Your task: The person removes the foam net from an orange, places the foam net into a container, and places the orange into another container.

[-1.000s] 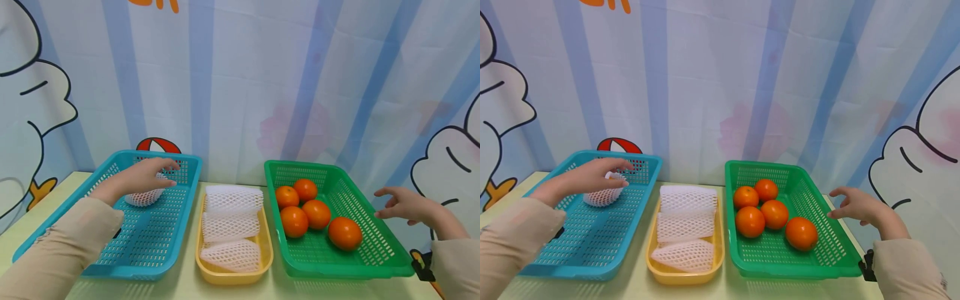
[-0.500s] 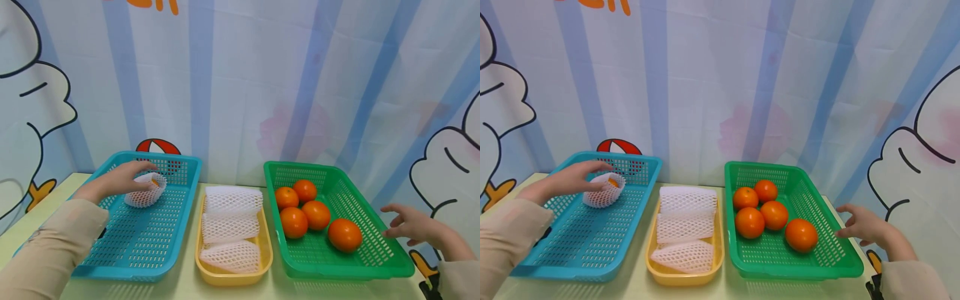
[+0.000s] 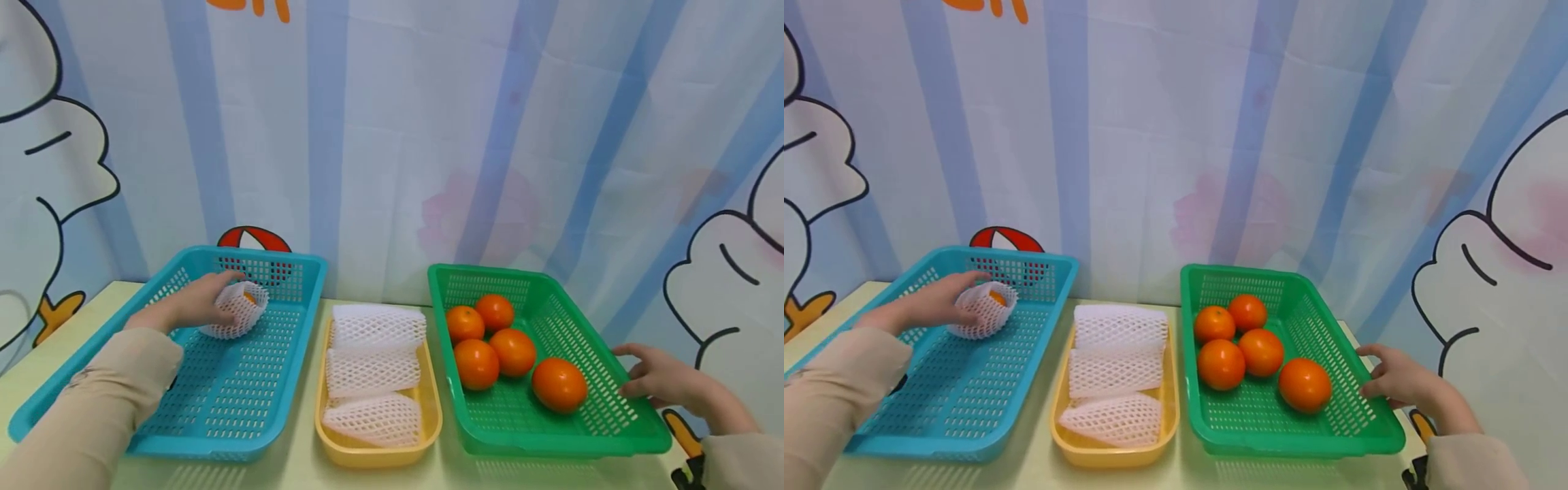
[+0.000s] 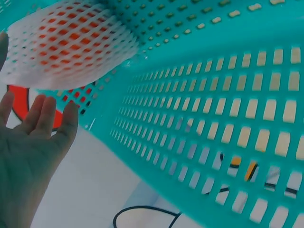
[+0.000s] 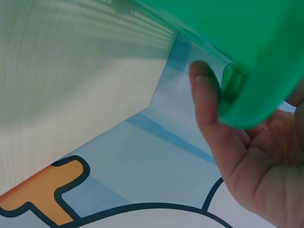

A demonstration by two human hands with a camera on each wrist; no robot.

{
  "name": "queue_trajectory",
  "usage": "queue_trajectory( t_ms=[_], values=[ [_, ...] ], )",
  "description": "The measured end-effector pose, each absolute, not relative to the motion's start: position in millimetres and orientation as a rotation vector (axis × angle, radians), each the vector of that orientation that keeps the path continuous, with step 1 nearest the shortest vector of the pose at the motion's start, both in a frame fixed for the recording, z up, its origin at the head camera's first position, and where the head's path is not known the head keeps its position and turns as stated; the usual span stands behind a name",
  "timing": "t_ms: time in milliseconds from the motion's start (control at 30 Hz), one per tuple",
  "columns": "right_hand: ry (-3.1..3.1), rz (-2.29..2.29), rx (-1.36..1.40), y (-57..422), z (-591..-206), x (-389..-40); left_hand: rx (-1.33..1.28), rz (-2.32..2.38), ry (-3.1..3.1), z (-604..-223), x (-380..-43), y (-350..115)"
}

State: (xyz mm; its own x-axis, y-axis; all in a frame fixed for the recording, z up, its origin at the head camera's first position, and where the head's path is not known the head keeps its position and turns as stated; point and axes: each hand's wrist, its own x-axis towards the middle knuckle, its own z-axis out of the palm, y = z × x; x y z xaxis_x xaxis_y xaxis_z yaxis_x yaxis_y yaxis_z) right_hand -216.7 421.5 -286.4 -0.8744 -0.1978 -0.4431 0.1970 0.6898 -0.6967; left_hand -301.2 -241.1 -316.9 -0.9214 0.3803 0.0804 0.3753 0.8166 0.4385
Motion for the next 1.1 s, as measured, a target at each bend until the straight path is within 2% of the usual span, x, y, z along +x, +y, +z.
queue_trajectory(
  t_ms=[233, 400, 467, 733, 1100],
  values=[
    [2.295, -1.185, 0.028, 419.7, -308.4, -208.7, 0.384, 0.739, 2.995, -362.2, -302.9, -250.1],
    [2.257, -1.236, 0.021, 419.3, -313.5, -210.1, 0.169, 0.851, 2.92, -388.0, -320.3, -268.1],
    [2.255, -1.239, 0.018, 419.7, -311.0, -212.1, 0.191, 0.877, 2.932, -395.6, -328.9, -275.1],
    [2.283, -1.225, 0.013, 420.3, -300.0, -214.8, 0.426, 0.881, 2.967, -379.0, -327.9, -266.6],
    [2.355, -1.201, 0.069, 421.5, -292.3, -217.9, 0.517, 0.709, 3.043, -356.7, -328.7, -238.5]
  ],
)
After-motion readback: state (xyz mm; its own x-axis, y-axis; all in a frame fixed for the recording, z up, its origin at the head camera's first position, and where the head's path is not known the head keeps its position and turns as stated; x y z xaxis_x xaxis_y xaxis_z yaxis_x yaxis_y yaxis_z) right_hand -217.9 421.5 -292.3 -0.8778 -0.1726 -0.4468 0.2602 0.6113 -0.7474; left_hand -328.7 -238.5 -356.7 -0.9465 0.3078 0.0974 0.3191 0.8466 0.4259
